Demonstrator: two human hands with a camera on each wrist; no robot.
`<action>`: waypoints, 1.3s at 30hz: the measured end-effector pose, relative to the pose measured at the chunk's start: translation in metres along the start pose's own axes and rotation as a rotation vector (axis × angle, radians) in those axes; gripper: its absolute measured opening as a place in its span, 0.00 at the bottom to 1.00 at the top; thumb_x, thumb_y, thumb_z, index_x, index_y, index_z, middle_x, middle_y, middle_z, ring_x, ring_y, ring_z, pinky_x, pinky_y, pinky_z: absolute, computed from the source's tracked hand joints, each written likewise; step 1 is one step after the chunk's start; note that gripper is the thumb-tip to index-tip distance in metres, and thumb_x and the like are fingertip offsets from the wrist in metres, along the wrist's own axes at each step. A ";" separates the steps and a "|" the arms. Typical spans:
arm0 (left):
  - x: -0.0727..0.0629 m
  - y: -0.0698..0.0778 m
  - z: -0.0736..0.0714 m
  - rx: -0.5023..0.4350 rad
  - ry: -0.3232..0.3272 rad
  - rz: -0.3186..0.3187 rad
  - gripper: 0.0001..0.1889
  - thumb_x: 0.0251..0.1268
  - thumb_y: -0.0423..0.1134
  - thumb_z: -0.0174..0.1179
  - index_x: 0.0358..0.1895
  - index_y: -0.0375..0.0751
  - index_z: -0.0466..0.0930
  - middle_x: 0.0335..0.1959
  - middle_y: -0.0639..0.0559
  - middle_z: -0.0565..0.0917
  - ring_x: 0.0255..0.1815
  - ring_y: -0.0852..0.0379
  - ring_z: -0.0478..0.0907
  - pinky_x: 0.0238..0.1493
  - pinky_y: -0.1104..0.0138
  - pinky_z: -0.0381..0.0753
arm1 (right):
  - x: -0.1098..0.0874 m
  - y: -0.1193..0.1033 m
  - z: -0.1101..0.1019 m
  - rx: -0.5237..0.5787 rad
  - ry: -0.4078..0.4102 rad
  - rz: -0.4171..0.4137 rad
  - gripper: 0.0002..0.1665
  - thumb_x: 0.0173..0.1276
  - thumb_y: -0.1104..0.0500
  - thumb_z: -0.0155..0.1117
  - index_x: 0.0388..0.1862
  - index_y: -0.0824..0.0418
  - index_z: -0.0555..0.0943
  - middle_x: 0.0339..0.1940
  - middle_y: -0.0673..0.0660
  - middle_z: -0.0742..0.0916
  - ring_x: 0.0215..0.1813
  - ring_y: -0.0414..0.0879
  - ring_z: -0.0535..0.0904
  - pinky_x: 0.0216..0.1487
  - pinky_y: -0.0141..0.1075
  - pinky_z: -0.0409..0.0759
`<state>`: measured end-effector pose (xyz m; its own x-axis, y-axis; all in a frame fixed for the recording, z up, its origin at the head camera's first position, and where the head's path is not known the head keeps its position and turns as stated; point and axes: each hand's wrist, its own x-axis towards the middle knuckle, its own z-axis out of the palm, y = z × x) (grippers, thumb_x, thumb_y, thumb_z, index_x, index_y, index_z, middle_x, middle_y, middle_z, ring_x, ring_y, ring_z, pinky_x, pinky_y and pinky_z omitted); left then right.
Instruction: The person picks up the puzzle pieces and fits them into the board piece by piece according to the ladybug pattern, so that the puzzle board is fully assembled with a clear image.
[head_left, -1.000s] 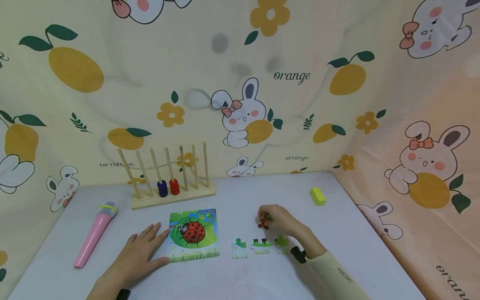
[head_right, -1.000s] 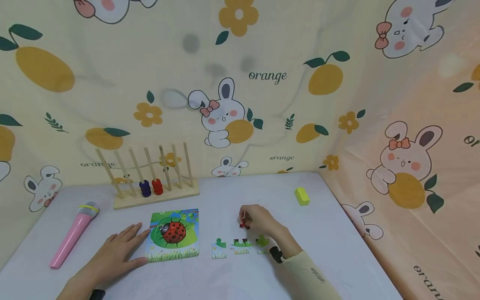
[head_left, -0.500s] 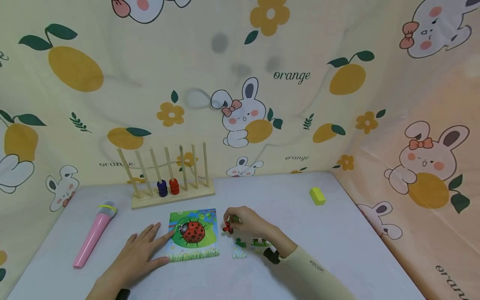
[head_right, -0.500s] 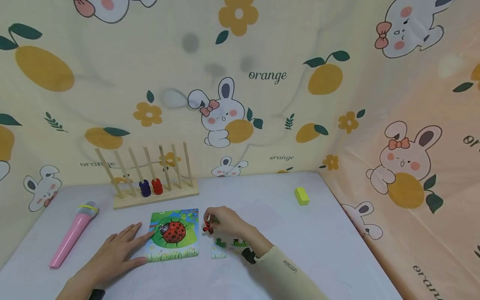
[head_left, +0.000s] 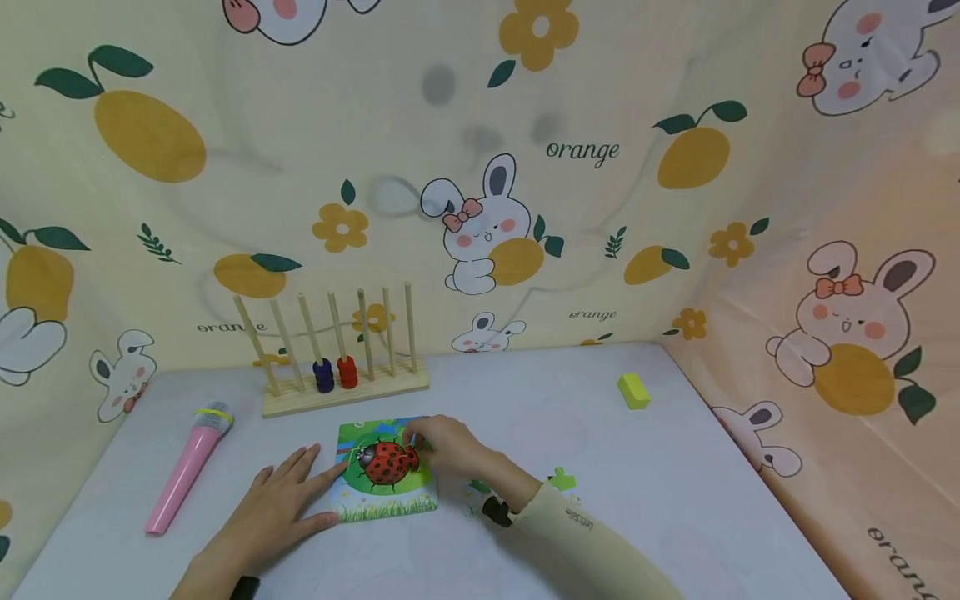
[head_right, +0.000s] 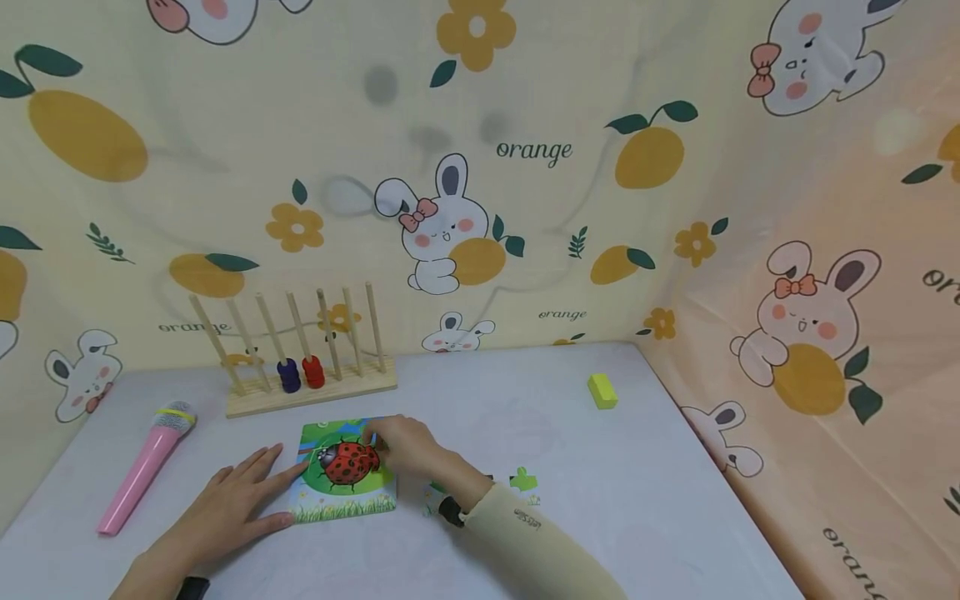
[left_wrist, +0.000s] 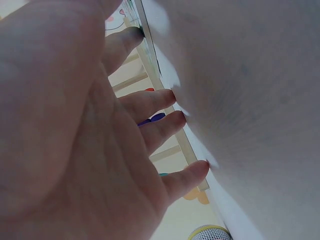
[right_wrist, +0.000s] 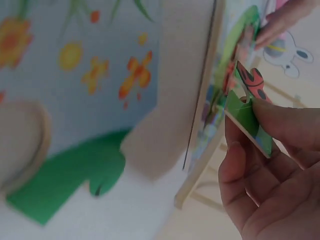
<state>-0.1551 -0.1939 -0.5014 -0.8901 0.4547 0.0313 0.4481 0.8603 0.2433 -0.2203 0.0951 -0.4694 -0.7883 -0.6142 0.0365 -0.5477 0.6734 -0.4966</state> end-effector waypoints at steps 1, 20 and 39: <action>0.000 0.000 0.000 0.000 0.002 0.002 0.39 0.61 0.74 0.52 0.70 0.56 0.73 0.72 0.32 0.66 0.72 0.30 0.62 0.59 0.28 0.61 | 0.001 -0.001 0.003 -0.009 -0.001 0.005 0.11 0.64 0.68 0.70 0.43 0.56 0.84 0.36 0.48 0.88 0.40 0.38 0.82 0.43 0.31 0.79; 0.002 -0.003 0.004 0.003 0.015 -0.001 0.40 0.60 0.74 0.52 0.71 0.56 0.73 0.72 0.33 0.66 0.72 0.30 0.62 0.60 0.28 0.60 | 0.006 -0.013 0.020 -0.226 0.066 -0.005 0.15 0.57 0.62 0.78 0.43 0.54 0.85 0.37 0.45 0.86 0.41 0.38 0.77 0.35 0.26 0.74; 0.001 -0.002 0.003 0.002 0.008 -0.001 0.39 0.61 0.74 0.53 0.70 0.56 0.73 0.72 0.32 0.67 0.71 0.30 0.62 0.59 0.27 0.61 | 0.006 -0.016 0.021 -0.421 0.036 0.029 0.23 0.54 0.48 0.81 0.48 0.51 0.88 0.40 0.47 0.83 0.45 0.43 0.79 0.46 0.39 0.80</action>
<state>-0.1568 -0.1943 -0.5043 -0.8911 0.4522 0.0385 0.4474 0.8611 0.2416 -0.2103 0.0719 -0.4795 -0.8102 -0.5830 0.0614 -0.5861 0.8039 -0.1009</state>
